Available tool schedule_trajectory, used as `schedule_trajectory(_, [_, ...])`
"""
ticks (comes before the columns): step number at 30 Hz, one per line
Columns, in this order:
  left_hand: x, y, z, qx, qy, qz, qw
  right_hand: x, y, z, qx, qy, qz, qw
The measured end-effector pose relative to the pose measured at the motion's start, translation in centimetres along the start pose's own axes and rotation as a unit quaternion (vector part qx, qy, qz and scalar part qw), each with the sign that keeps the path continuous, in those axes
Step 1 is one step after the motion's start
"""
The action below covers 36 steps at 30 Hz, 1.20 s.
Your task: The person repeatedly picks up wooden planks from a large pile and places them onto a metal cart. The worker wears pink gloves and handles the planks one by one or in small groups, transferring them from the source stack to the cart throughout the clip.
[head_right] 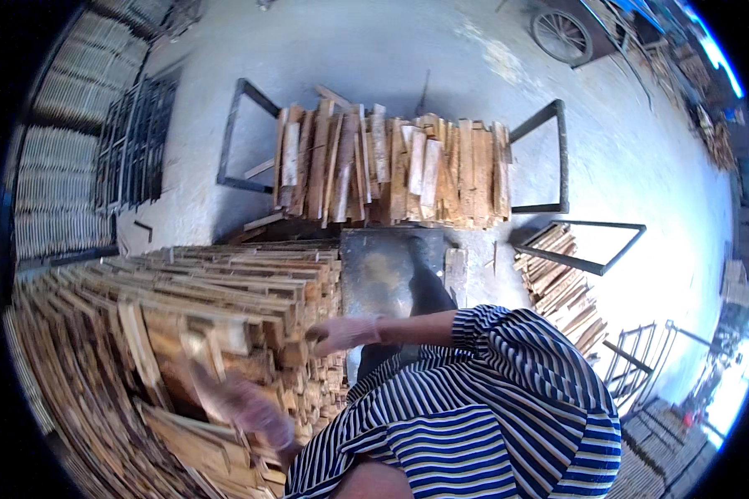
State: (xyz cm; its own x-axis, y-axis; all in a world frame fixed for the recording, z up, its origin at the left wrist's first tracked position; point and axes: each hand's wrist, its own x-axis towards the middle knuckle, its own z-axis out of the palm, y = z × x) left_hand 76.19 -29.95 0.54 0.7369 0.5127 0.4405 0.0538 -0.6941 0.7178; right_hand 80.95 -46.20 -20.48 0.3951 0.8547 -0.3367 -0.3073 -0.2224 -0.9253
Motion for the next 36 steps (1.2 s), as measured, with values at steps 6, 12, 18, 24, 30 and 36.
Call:
schedule_trajectory(6, [-11.2,-12.7,24.2,-0.229,-0.374,-0.312,0.843,-6.9,13.0,-16.9,0.210,0.253,0.225,0.917])
schedule_trajectory(12, [-14.5,-28.1,44.4,-0.141,-0.498,-0.509,0.687,-7.8,27.3,-31.7,0.133,0.417,0.303,0.847])
schedule_trajectory(18, [-19.4,-41.8,67.0,-0.100,-0.530,-0.455,0.708,-1.4,46.5,-46.1,-0.034,0.429,0.329,0.840])
schedule_trajectory(24, [-26.1,-44.7,81.8,-0.144,-0.471,-0.458,0.740,2.3,57.5,-59.0,-0.022,0.554,0.374,0.743])
schedule_trajectory(30, [-30.4,-37.7,82.1,-0.125,-0.474,-0.386,0.782,4.6,58.3,-57.3,0.076,0.544,0.388,0.740])
schedule_trajectory(36, [-27.1,-39.6,85.8,-0.009,-0.503,-0.275,0.819,3.9,61.0,-56.7,0.035,0.507,0.329,0.796])
